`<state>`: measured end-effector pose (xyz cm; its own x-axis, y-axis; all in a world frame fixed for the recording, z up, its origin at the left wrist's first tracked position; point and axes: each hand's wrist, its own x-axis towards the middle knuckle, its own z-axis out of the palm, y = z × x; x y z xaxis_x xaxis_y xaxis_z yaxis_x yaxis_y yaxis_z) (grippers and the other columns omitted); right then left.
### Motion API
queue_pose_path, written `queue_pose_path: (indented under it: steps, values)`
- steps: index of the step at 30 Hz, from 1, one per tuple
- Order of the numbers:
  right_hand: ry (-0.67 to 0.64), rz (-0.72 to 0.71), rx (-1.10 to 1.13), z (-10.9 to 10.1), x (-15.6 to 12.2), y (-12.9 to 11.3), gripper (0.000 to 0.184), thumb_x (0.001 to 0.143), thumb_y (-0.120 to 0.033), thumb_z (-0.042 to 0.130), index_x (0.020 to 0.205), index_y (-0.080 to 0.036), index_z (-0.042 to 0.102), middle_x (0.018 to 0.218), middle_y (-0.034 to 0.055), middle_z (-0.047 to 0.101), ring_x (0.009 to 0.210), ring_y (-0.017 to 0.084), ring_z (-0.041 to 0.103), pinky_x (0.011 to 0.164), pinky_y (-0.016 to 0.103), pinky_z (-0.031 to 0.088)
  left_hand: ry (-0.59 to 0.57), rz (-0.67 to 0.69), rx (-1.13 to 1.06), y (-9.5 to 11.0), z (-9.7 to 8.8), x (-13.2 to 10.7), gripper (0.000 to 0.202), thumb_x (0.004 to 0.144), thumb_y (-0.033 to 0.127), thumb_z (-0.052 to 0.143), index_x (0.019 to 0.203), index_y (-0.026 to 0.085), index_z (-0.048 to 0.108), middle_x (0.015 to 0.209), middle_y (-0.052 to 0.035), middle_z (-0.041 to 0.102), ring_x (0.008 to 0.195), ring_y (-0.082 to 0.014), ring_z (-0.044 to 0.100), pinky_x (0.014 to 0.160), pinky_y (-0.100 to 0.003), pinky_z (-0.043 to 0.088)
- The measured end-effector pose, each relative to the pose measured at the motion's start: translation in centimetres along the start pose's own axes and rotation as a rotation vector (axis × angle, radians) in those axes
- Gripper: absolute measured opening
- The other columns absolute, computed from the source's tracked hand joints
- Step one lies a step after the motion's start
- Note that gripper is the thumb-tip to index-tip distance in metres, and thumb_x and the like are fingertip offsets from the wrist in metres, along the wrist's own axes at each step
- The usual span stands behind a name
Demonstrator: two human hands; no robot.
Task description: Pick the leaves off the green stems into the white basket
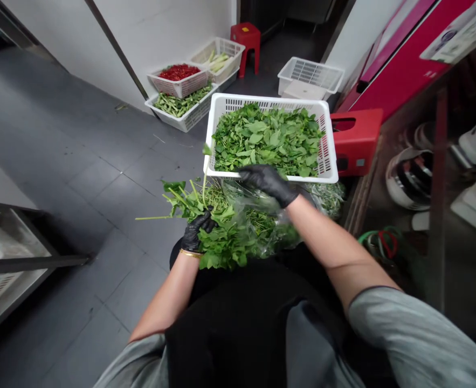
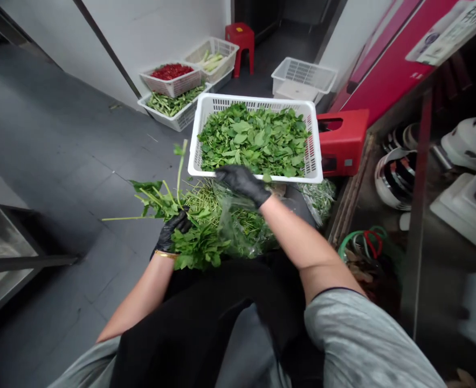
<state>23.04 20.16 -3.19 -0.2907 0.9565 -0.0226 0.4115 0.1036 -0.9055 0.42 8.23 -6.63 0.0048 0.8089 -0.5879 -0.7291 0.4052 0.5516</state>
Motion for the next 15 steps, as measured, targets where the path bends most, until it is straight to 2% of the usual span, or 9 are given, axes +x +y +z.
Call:
queue_pose_path:
  steps: [1, 2, 4, 7, 9, 10, 12, 15]
  values:
    - [-0.184, -0.052, 0.081, 2.5, -1.3, -0.6, 0.028, 0.091, -0.042, 0.073, 0.11, -0.022, 0.08, 0.112, 0.0048, 0.079, 0.102, 0.021, 0.071, 0.095, 0.035, 0.052, 0.016, 0.01, -0.006, -0.3, 0.1, 0.2, 0.018, 0.082, 0.011, 0.072, 0.068, 0.016, 0.062, 0.042, 0.0087, 0.039, 0.037, -0.0059, 0.039, 0.043, -0.018, 0.037]
    - [-0.327, -0.076, 0.149, 4.7, -2.4, -1.0, 0.031, 0.092, -0.046, 0.071, 0.109, -0.022, 0.081, 0.107, 0.0039, 0.08, 0.096, 0.021, 0.071, 0.09, 0.033, 0.052, 0.027, 0.014, -0.007, -0.6, 0.0, 0.3, 0.024, 0.081, 0.013, 0.074, 0.063, 0.016, 0.058, 0.043, 0.0077, 0.041, 0.038, -0.0063, 0.041, 0.044, -0.019, 0.039]
    - [-0.424, -0.045, 0.177, 7.8, -3.8, -1.6, 0.037, 0.092, -0.051, 0.068, 0.097, -0.017, 0.082, 0.09, 0.004, 0.079, 0.082, 0.019, 0.07, 0.077, 0.029, 0.051, 0.014, 0.009, 0.009, -0.7, -0.5, 0.5, 0.035, 0.079, 0.016, 0.077, 0.057, 0.018, 0.051, 0.045, 0.0066, 0.044, 0.039, -0.0069, 0.043, 0.047, -0.021, 0.043]
    - [-0.435, 0.001, 0.016, 9.2, -4.3, -1.4, 0.038, 0.086, -0.049, 0.073, 0.081, -0.012, 0.082, 0.073, 0.0041, 0.074, 0.07, 0.016, 0.063, 0.066, 0.026, 0.043, -0.042, -0.035, 0.078, -0.4, -1.4, 0.4, 0.027, 0.077, 0.014, 0.078, 0.061, 0.017, 0.056, 0.045, 0.0067, 0.047, 0.039, -0.0082, 0.045, 0.05, -0.025, 0.047]
    - [-0.51, -0.06, -0.048, 9.0, -4.3, -0.9, 0.037, 0.08, -0.047, 0.078, 0.072, -0.011, 0.08, 0.067, 0.0043, 0.071, 0.066, 0.015, 0.061, 0.066, 0.026, 0.042, -0.016, -0.055, 0.106, -0.2, -1.8, 0.2, 0.017, 0.076, 0.01, 0.076, 0.068, 0.016, 0.062, 0.048, 0.0055, 0.052, 0.04, -0.0089, 0.047, 0.048, -0.024, 0.046]
    - [-0.526, -0.083, -0.011, 8.8, -4.3, -0.6, 0.038, 0.078, -0.047, 0.079, 0.068, -0.011, 0.078, 0.064, 0.0043, 0.07, 0.066, 0.015, 0.061, 0.067, 0.027, 0.043, 0.009, -0.063, 0.098, -0.2, -1.9, 0.1, 0.015, 0.076, 0.009, 0.075, 0.069, 0.015, 0.064, 0.049, 0.0047, 0.054, 0.04, -0.009, 0.048, 0.047, -0.024, 0.045]
    - [-0.45, -0.074, 0.193, 8.4, -4.4, 0.0, 0.041, 0.076, -0.052, 0.078, 0.065, -0.013, 0.077, 0.064, 0.0051, 0.07, 0.068, 0.017, 0.063, 0.072, 0.029, 0.048, 0.047, -0.054, 0.049, -0.1, -2.0, 0.1, 0.017, 0.076, 0.011, 0.075, 0.067, 0.015, 0.062, 0.048, 0.005, 0.052, 0.04, -0.0083, 0.047, 0.047, -0.023, 0.045]
    - [-0.135, 0.011, 0.545, 7.1, -4.2, 1.3, 0.041, 0.078, -0.057, 0.073, 0.077, -0.017, 0.079, 0.079, 0.0073, 0.075, 0.074, 0.019, 0.066, 0.08, 0.035, 0.054, 0.046, 0.017, 0.059, 0.5, -2.3, 0.0, 0.016, 0.071, 0.015, 0.081, 0.07, 0.014, 0.065, 0.044, 0.0082, 0.043, 0.039, -0.0067, 0.043, 0.046, -0.022, 0.043]
